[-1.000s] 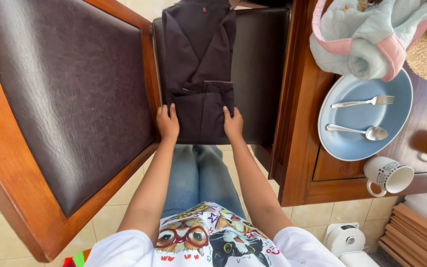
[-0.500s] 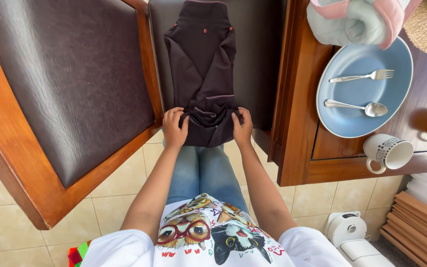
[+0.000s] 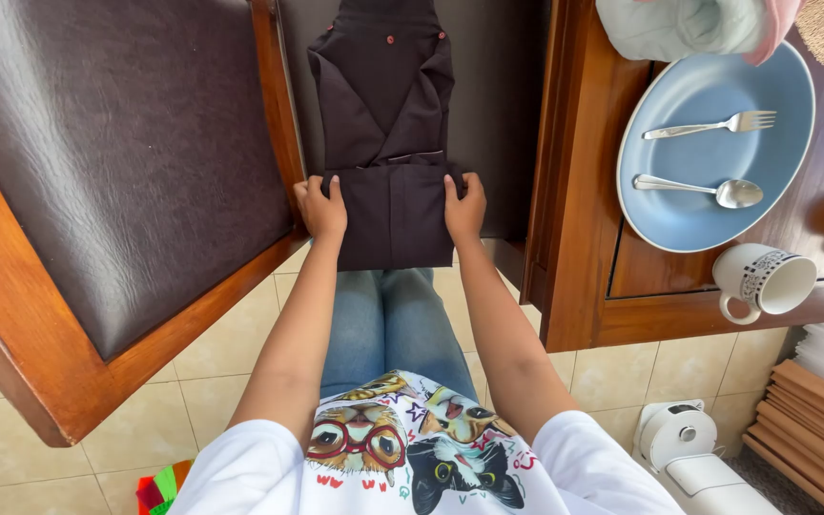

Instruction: The person arranges forks and spoons on blue plates on a wooden dining table, repositions a tissue box, a small potted plant and a mug, then picks up a dark jacket from a chair and folds it on the chair seat. They adjust the chair and pick up a cloth at the end.

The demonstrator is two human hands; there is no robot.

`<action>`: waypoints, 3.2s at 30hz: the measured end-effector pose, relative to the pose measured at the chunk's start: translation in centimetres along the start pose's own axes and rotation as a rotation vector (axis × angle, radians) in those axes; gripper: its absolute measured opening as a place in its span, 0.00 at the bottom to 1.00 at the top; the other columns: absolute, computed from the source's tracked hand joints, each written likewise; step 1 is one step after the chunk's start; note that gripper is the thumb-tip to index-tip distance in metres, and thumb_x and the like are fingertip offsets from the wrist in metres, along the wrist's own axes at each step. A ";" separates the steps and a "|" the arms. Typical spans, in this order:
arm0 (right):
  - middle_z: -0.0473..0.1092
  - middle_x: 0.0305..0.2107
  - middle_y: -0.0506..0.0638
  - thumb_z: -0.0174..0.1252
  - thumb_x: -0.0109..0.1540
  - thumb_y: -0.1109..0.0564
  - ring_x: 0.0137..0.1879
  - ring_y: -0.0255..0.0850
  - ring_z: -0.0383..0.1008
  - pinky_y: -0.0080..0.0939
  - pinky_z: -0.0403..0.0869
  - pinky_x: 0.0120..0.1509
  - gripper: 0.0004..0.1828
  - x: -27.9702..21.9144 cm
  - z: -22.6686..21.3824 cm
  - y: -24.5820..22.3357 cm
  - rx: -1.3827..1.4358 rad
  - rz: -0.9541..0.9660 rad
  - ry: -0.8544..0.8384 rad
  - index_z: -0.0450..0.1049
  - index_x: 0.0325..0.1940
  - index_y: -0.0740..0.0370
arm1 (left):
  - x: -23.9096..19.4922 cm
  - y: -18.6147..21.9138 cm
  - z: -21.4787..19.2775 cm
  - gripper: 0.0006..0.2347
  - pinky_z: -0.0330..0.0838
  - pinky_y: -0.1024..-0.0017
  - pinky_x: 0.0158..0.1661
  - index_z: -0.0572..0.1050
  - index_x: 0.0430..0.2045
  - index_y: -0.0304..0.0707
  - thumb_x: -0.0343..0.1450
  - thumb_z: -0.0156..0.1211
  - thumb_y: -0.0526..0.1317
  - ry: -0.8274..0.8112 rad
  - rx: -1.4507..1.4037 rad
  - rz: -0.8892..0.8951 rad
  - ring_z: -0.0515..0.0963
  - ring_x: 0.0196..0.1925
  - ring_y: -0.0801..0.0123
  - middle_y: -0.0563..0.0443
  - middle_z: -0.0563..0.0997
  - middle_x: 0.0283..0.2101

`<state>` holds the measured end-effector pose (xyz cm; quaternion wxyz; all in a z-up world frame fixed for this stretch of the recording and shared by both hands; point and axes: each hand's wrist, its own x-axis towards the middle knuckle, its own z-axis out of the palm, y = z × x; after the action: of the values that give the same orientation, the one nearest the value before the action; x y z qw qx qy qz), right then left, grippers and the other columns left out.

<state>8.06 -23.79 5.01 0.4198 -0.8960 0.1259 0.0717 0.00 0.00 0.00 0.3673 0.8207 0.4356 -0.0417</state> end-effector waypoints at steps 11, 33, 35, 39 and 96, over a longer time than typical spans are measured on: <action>0.57 0.72 0.51 0.52 0.60 0.72 0.73 0.54 0.60 0.51 0.64 0.75 0.42 -1.9 -5.1 1.5 -0.582 -0.587 -0.119 0.60 0.77 0.47 | -2.1 -0.3 -6.2 0.09 0.75 0.57 0.54 0.69 0.51 0.38 0.78 0.49 0.29 -0.174 0.022 0.369 0.77 0.56 0.48 0.48 0.68 0.69; 0.48 0.77 0.43 0.59 0.60 0.66 0.82 0.51 0.45 0.56 0.47 0.83 0.41 -1.5 -5.8 -1.7 -0.494 -0.462 -0.492 0.66 0.72 0.29 | -4.5 2.6 -10.1 0.30 0.58 0.55 0.69 0.73 0.56 0.48 0.58 0.74 0.30 -0.459 0.255 0.529 0.58 0.75 0.49 0.63 0.53 0.75; 0.49 0.77 0.43 0.59 0.61 0.65 0.82 0.50 0.45 0.56 0.46 0.83 0.39 -1.7 -6.1 -1.2 -0.443 -0.420 -0.521 0.67 0.71 0.29 | -4.7 1.4 -9.4 0.29 0.57 0.54 0.70 0.74 0.56 0.48 0.58 0.75 0.31 -0.398 0.229 0.624 0.60 0.75 0.52 0.60 0.56 0.75; 0.52 0.76 0.44 0.64 0.59 0.61 0.82 0.50 0.43 0.52 0.50 0.82 0.30 -1.2 -6.5 -3.3 -0.112 -0.362 -0.474 0.72 0.65 0.39 | -4.5 1.6 -8.7 0.15 0.55 0.56 0.75 0.77 0.49 0.46 0.68 0.67 0.34 -0.180 0.089 0.700 0.62 0.78 0.57 0.57 0.65 0.73; 0.75 0.49 0.50 0.61 0.63 0.64 0.55 0.40 0.74 0.38 0.71 0.63 0.17 7.3 -6.9 -14.5 0.733 0.070 -0.489 0.78 0.57 0.63 | 10.2 10.7 -1.4 0.32 0.34 0.54 0.72 0.55 0.73 0.41 0.74 0.43 0.58 -0.562 -1.018 -0.345 0.45 0.79 0.57 0.45 0.49 0.78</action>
<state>19.34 -21.37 18.32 0.7246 -0.6399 0.0702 0.2462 13.91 4.19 3.09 0.8026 0.4172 0.4138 -0.1021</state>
